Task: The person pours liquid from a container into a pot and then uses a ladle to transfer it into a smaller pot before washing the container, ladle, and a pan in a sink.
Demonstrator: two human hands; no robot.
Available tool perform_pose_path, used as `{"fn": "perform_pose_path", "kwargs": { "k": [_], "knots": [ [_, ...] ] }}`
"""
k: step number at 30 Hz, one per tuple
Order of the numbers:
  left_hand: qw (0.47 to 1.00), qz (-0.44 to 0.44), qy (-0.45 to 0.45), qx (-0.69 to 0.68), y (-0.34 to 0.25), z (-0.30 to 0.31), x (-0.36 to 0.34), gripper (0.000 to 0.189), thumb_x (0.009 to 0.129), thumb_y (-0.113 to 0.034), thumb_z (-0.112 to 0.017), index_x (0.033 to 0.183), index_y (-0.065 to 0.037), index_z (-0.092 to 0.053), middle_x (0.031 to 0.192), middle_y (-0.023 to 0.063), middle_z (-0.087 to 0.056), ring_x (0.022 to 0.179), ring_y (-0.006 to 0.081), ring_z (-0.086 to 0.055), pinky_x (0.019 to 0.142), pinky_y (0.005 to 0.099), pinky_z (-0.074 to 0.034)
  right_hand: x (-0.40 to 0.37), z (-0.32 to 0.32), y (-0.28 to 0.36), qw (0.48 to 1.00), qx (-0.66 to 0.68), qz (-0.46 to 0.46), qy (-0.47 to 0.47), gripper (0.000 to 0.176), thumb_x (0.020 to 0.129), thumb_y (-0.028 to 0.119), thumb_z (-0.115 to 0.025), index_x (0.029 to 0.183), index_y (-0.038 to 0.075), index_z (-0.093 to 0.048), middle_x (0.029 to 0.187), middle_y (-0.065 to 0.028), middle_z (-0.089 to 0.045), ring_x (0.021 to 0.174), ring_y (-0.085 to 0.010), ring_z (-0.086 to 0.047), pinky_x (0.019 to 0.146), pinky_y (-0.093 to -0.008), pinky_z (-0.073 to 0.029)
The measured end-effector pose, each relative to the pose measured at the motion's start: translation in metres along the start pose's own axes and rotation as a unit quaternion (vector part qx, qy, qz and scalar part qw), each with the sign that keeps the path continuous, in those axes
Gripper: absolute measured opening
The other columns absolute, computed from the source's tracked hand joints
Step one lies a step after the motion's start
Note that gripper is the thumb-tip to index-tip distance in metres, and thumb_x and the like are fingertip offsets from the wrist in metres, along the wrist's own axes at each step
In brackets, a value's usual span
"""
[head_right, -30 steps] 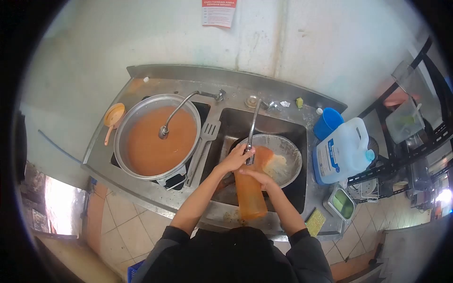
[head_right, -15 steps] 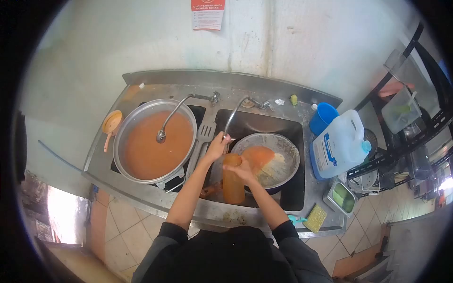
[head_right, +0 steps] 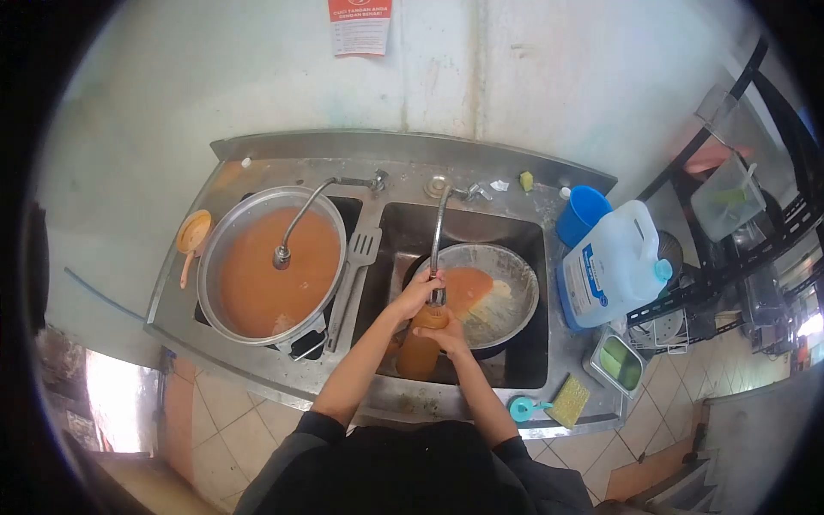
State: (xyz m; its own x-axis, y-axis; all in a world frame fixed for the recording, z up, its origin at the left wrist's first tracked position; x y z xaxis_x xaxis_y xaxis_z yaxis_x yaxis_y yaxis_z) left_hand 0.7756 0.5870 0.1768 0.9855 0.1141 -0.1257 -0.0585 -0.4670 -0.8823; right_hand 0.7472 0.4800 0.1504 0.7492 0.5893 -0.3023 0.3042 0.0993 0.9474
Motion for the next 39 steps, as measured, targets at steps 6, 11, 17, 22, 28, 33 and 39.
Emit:
{"fn": "perform_pose_path", "kwargs": {
  "k": [6,11,17,22,28,33,39],
  "knots": [
    [0.961,0.027,0.02,0.274,-0.02,0.004,-0.01,0.022,0.086,-0.02,-0.05,0.099,-0.005,-0.041,0.091,0.01,-0.048,0.094,0.0214,-0.047,0.088,0.0328,-0.035,0.01,-0.001,-0.006,0.994,-0.101,-0.013,-0.025,0.069,0.054,0.017,-0.084,0.11,0.001,-0.048,0.097,-0.0058,-0.059,0.089,-0.0143,-0.058,0.078,-0.0255,-0.046],
    [0.945,-0.047,0.012,0.322,-0.022,-0.001,-0.011,0.025,0.088,-0.023,-0.049,0.099,-0.003,-0.039,0.098,0.015,-0.048,0.098,0.0255,-0.047,0.088,0.0342,-0.035,0.013,0.007,-0.012,0.985,-0.156,0.014,-0.066,0.069,0.049,0.032,-0.084,0.103,0.002,-0.053,0.094,-0.0079,-0.062,0.086,-0.0175,-0.06,0.077,-0.0289,-0.047],
    [0.93,-0.059,0.004,0.363,-0.031,-0.004,-0.013,0.023,0.088,-0.021,-0.048,0.097,-0.002,-0.039,0.097,0.016,-0.048,0.097,0.028,-0.047,0.087,0.035,-0.035,0.018,0.008,-0.015,0.979,-0.193,0.011,-0.058,0.072,0.048,0.038,-0.083,0.104,0.003,-0.053,0.097,-0.011,-0.062,0.09,-0.0225,-0.06,0.079,-0.0326,-0.046],
    [0.931,-0.027,0.029,0.362,-0.029,-0.004,-0.011,0.025,0.089,-0.019,-0.048,0.105,-0.003,-0.037,0.103,0.01,-0.042,0.103,0.0199,-0.039,0.093,0.0323,-0.03,0.019,0.008,-0.015,0.968,-0.242,0.002,-0.069,0.074,0.049,0.043,-0.081,0.105,0.004,-0.053,0.097,-0.0118,-0.062,0.09,-0.0259,-0.06,0.079,-0.0344,-0.046],
    [0.929,-0.081,0.008,0.361,-0.03,-0.005,-0.01,0.022,0.088,-0.019,-0.047,0.098,-0.002,-0.038,0.095,0.0144,-0.047,0.096,0.0261,-0.046,0.087,0.035,-0.035,0.023,0.007,-0.022,0.97,-0.238,0.016,-0.049,0.076,0.049,0.044,-0.08,0.108,0.004,-0.052,0.094,-0.0126,-0.063,0.09,-0.0272,-0.06,0.079,-0.0356,-0.046],
    [0.935,-0.048,0.027,0.349,-0.03,-0.006,-0.012,0.02,0.088,-0.016,-0.048,0.101,-0.006,-0.036,0.097,0.0083,-0.041,0.096,0.0195,-0.04,0.09,0.0317,-0.033,0.012,0.005,-0.006,0.959,-0.277,0.002,-0.054,0.074,0.049,0.041,-0.081,0.108,0.005,-0.053,0.094,-0.0114,-0.063,0.089,-0.0255,-0.061,0.08,-0.0351,-0.046],
    [0.933,-0.052,0.015,0.355,-0.033,-0.008,-0.013,0.02,0.089,-0.018,-0.048,0.099,-0.006,-0.036,0.097,0.0091,-0.042,0.097,0.0195,-0.041,0.09,0.0316,-0.033,0.008,-0.002,0.004,0.973,-0.23,-0.019,-0.025,0.07,0.049,0.036,-0.083,0.105,0.006,-0.054,0.095,-0.0109,-0.063,0.091,-0.0245,-0.061,0.08,-0.0343,-0.046]
  ]
}}
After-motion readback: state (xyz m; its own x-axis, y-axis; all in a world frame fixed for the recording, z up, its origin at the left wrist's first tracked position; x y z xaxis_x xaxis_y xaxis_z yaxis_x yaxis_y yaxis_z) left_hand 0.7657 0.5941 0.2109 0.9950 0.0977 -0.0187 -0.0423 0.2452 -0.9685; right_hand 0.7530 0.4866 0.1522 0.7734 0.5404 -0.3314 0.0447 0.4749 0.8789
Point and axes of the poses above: each hand's wrist, its own x-axis towards the middle knuckle, its own z-axis out of the back of the hand, y = z × x, the point moved 7 cm from there along x, towards the middle knuckle
